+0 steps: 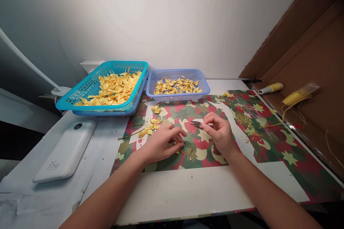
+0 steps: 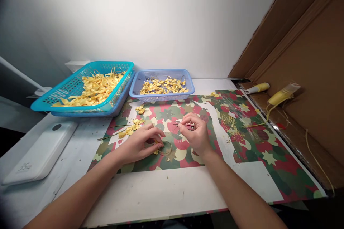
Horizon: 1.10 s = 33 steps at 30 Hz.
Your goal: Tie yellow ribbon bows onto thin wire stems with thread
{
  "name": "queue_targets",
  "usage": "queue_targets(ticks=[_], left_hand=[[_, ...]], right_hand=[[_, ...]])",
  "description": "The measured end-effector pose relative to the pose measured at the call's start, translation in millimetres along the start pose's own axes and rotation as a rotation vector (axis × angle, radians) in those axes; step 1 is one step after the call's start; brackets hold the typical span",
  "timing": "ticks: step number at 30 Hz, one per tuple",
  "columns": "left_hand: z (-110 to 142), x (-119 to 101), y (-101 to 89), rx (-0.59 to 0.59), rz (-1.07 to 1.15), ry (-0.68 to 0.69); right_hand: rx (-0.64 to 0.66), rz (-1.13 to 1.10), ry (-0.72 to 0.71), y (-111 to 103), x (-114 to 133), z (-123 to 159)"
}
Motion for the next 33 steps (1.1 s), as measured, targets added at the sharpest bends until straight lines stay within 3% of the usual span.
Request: queue_targets(ticks=[9, 13, 18, 19, 22, 24, 33], left_hand=[[-4.0, 9.1, -2.9, -0.146, -0.123, 0.023], [-3.9, 9.4, -5.0, -0.160, -0.126, 0.025], [-2.7, 8.5, -5.3, -0.177, -0.138, 0.018], [-2.5, 8.2, -5.1, -0.179, -0.140, 0.016], [-2.3, 7.4, -4.5, -0.179, -0.150, 0.017], [-2.3, 7.2, -4.4, -0.174, -0.162, 0.012], [-1.2, 8.2, -8.6, -0.150, -0.178, 0.009]], right_hand=[[-0.062, 0.090, -0.006, -3.9, -7.8, -6.2], [-0.017, 0.227, 0.032, -6.4, -9.0, -8.4], [-0.101, 0.553, -0.246, 2.6, 0.7, 0.5], [-0.061, 0.571, -0.283, 7.6, 2.7, 4.5], [0.217, 0.617, -0.349, 24.6, 5.8, 17.3], [0.312, 0.640, -0.348, 32.3, 5.4, 22.9], [0.329, 0.623, -0.304, 35.2, -0.4, 24.6]])
Point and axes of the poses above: each hand's wrist, its own z-axis away from the middle knuckle, its own y-axis out of the palm, x = y × z, the point moved 1 cm from there along -z, towards the middle knuckle, and after that the axes turned 7 degrees about -x, right-handed, at the moved point
